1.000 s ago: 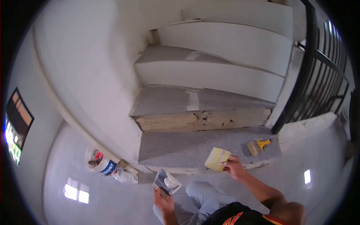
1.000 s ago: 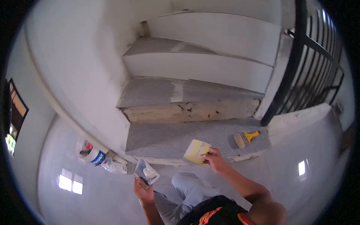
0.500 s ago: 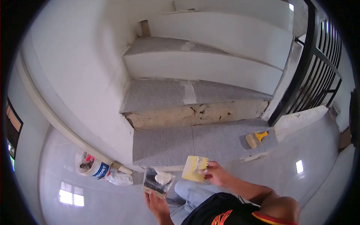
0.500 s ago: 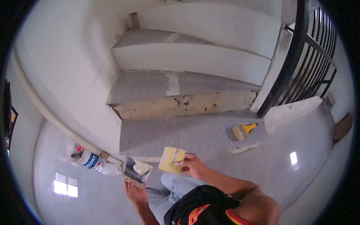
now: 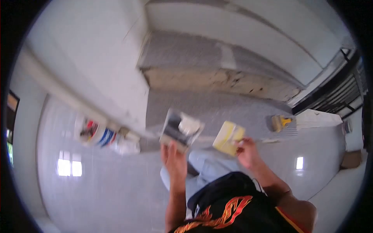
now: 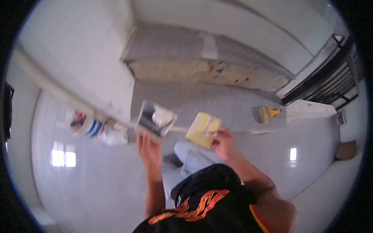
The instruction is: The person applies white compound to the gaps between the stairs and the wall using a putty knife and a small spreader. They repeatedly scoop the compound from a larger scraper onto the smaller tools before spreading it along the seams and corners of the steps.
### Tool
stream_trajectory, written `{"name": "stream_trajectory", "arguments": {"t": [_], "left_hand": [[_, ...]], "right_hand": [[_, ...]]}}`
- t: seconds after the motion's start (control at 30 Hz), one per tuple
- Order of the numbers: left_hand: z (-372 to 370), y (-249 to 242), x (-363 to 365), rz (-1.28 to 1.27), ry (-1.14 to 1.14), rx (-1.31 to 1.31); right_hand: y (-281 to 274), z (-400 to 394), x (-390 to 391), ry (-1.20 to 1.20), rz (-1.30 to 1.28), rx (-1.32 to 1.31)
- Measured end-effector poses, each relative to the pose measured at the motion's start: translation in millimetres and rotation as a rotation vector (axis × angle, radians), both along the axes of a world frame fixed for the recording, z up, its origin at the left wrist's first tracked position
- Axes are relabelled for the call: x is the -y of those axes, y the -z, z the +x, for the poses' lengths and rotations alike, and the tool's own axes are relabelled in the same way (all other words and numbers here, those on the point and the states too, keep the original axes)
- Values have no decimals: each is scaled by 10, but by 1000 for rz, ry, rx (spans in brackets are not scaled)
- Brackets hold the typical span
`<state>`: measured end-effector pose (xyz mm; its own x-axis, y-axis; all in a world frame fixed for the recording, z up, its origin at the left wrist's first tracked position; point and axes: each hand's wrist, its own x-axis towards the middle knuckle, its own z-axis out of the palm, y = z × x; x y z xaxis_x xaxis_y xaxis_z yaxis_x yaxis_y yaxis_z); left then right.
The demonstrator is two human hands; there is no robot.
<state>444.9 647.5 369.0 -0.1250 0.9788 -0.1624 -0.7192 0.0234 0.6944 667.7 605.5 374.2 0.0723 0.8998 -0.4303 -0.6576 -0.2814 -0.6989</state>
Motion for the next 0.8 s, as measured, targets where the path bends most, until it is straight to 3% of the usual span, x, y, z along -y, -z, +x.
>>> {"name": "stream_trajectory", "arguments": {"t": [0.33, 0.43, 0.5, 0.53, 0.6, 0.67, 0.73, 0.77, 0.8], "left_hand": [[149, -271, 67, 135, 5, -56], [124, -289, 306, 201, 7, -212], [101, -347, 505, 190, 34, -758], [74, -400, 574, 196, 36, -762], [10, -520, 672, 411, 109, -1222], [104, -495, 711, 484, -6, -1304], [138, -439, 817, 397, 200, -1361], [144, -402, 902, -78, 369, -1311], [216, -346, 908, -73, 367, -1305]], "right_hand": [[-302, -349, -63, -202, -2, 43], [-290, -386, -16, -218, -11, 37], [-296, -381, 30, -210, -1, 34], [-302, -366, 48, -226, 21, 36], [-321, -321, 104, -239, 48, 36], [-368, -194, 159, -326, 75, 7], [-445, -61, 184, -349, 168, 42], [-487, 11, 194, -372, 258, 69], [-543, 91, 211, -372, 261, 77]]}}
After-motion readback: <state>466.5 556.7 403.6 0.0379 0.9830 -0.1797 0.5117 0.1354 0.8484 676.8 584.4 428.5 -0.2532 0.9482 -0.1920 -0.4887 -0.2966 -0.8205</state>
